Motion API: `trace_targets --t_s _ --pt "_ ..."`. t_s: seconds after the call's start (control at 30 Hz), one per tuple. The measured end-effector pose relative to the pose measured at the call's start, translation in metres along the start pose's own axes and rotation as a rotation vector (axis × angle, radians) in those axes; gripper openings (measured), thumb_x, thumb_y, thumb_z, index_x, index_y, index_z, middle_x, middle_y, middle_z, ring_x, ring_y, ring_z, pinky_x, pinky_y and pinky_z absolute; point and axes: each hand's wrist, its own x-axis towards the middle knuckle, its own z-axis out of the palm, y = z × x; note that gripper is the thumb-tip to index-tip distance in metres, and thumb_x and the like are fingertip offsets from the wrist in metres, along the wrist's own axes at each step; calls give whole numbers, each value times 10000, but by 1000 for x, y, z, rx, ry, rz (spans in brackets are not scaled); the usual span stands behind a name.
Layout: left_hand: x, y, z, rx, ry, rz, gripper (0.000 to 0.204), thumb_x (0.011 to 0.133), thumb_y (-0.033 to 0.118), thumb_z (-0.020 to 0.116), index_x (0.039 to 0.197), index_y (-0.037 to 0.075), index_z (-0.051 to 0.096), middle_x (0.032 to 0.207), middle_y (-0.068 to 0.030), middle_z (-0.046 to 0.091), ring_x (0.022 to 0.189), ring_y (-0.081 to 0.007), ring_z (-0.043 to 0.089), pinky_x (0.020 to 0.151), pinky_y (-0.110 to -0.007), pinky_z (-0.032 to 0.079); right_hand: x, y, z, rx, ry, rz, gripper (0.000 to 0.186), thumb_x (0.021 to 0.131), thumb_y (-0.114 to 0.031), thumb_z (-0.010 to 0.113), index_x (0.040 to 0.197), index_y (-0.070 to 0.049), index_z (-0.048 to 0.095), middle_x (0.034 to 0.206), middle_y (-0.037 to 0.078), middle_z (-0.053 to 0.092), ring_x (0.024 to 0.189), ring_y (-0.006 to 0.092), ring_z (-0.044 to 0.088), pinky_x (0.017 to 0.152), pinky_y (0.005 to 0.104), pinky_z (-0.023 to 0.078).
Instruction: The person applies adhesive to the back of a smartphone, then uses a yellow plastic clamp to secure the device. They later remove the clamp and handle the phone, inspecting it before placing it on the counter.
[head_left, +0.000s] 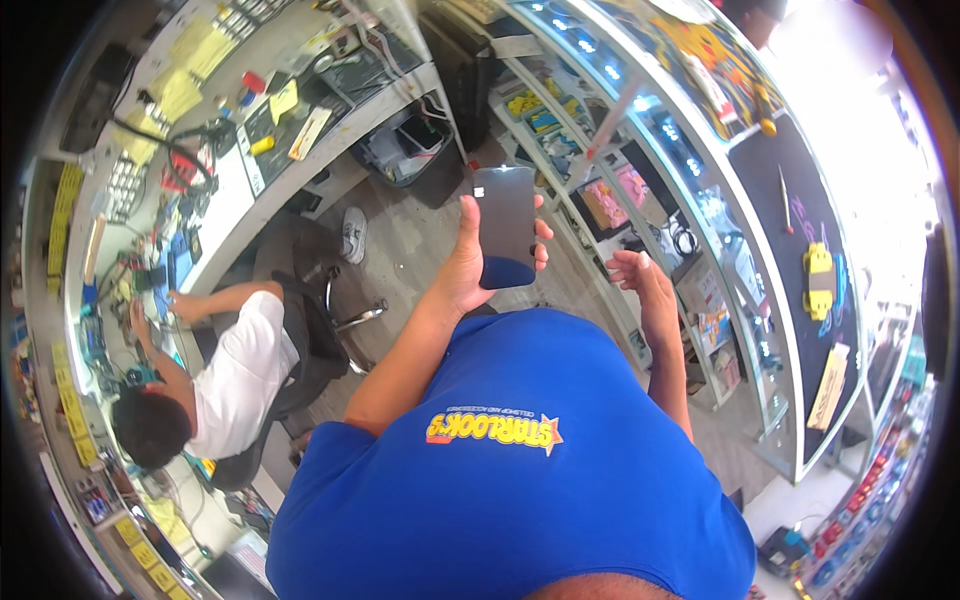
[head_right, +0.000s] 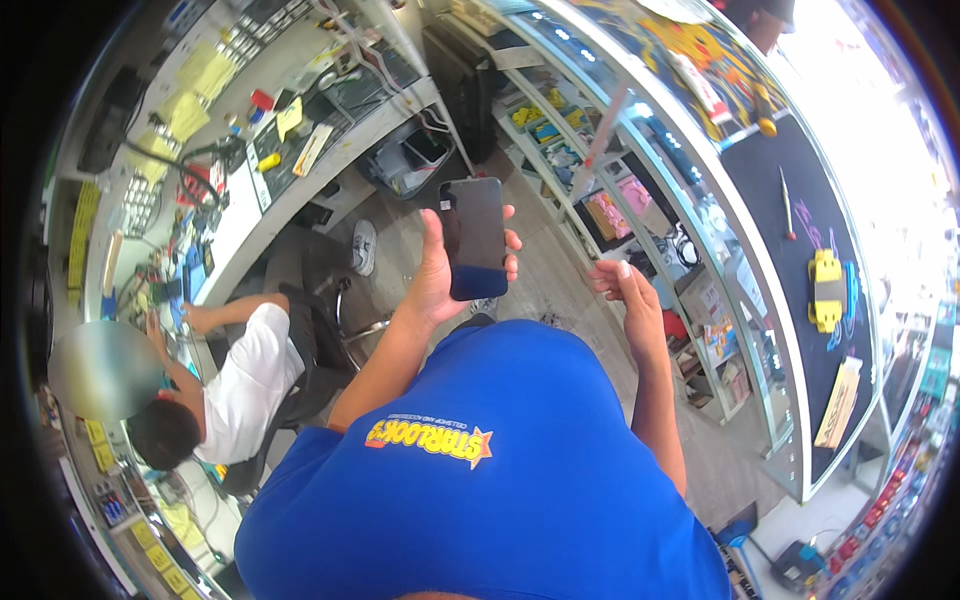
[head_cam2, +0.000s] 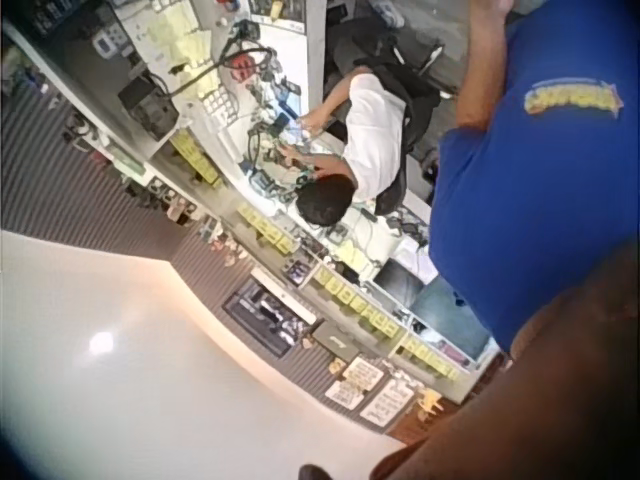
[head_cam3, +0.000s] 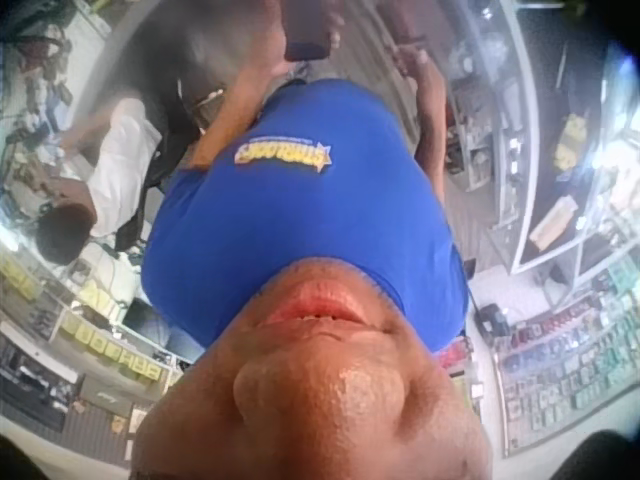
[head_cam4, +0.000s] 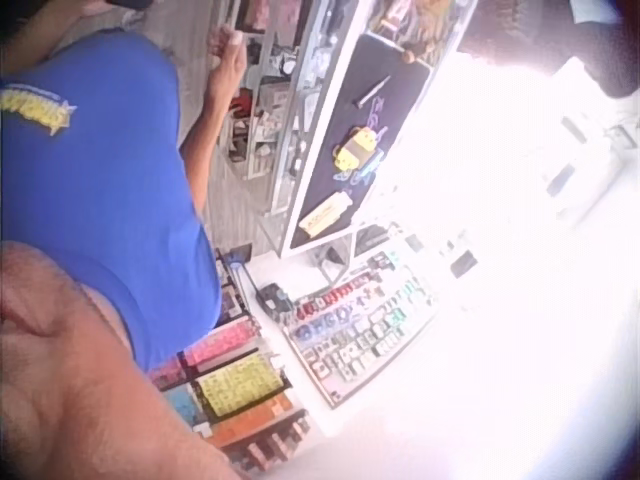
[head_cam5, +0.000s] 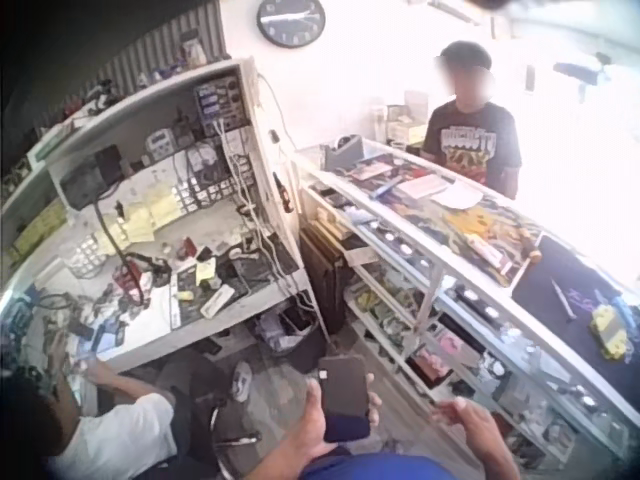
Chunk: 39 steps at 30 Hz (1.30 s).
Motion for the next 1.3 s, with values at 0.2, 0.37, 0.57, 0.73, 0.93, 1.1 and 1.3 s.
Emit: trace_targets --t_s 0.2,0.37,0.57,0.73,0.93,1.1,1.3 --pt "-22 26 -55 -96 49 70 920 930 845 474 1431 74 514 1098 -120 683 916 -224 703 847 -388 583 18 -25 55 -192 -39 71 426 1120 -373 528 1233 -6 712 1120 56 749 992 113 630 927 286 476" --pt "-36 38 -105 -161 130 110 835 968 740 568 1484 90 478 1153 -108 664 1016 -222 696 911 -368 564 41 -38 115 -282 -131 100 371 1094 -320 601 1244 3 706 1110 57 746 1002 121 641 929 295 490" --pt "-45 49 -138 -198 228 226 787 1025 649 553 1573 106 399 1277 -94 634 1242 -223 627 1075 -379 499 79 -60 221 -569 -395 40 497 1021 -226 716 1439 9 583 1306 122 701 1234 204 638 1077 369 480" --pt "-39 54 -151 -176 185 270 855 1024 684 486 1652 144 275 1446 -57 552 1364 -224 543 1152 -410 437 98 -65 283 -547 -555 -89 837 919 -159 826 1616 -39 378 1483 140 595 1322 235 602 1132 391 456" --pt "-39 65 -166 54 196 131 876 1012 754 433 1577 89 360 1440 -106 531 1329 -226 557 1152 -401 426 111 -46 297 -503 -559 -36 893 864 -188 888 1580 24 398 1401 158 638 1256 231 639 1103 393 487" --pt "-25 92 -151 303 282 247 926 1029 767 379 1619 60 284 1409 -127 548 1339 -221 534 1132 -374 424 121 -49 296 -345 -614 172 751 927 -172 819 1543 31 441 1324 120 681 1276 216 629 1107 380 482" --pt "-11 138 -139 72 90 139 885 1072 686 387 1681 68 217 1443 -83 555 1265 -160 526 1106 -320 394 136 -62 270 143 -596 321 839 900 -398 752 1545 20 415 1332 176 645 1269 278 634 1129 408 469"
